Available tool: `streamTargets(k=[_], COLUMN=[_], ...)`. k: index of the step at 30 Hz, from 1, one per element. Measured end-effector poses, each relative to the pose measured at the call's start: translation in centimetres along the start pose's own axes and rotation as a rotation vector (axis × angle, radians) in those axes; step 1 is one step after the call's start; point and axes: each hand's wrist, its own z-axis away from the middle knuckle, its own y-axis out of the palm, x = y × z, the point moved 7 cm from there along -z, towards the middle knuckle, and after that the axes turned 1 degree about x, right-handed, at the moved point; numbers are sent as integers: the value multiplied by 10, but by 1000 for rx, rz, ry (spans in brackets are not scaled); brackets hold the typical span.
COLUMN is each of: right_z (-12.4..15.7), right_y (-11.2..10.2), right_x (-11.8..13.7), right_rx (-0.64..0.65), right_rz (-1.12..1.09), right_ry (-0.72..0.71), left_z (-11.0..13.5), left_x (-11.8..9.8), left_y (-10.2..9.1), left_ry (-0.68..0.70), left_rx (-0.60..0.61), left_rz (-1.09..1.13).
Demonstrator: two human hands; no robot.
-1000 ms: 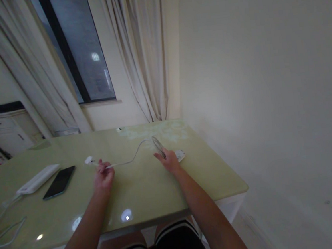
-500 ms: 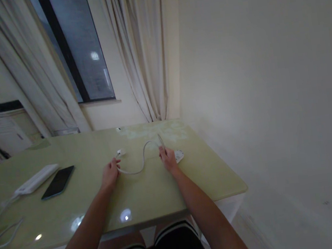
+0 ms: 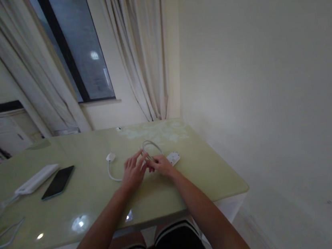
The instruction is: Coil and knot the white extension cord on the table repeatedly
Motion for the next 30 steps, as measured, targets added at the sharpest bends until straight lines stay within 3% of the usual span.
streamTargets(k=[5,10,13,16,19,22,27,30], right_z=[-2,4,16,25,29,28,24,22], right_y=[-6,-55,-89,-110,-117,-110,-80,-47], right_x=[4,-5,-11,-14,-13,-9,5,18], right_rx=[-136,-630,-882,-980,-988,-929,-714,-508], right_rz=[101,-132,-199,-186,-135,-37,199,356], right_ry=[-36,-28,-42,-53,-59,-50,-73,-152], left_z=[3,11,14,20,28,31,26,17], left_x=[4,25,51,77,94,99,88,65], left_y=[-5,-14,-19,-29,-43,-45,-34,-21], left_ry=[-64,-137,-314,-528,-696,-728,-588,-383], left_rx=[-69,-35,-15,-49,-111,-87,-45,-61], left_rz=[-76,-117,-131,-196,-282,-309,-292,-151])
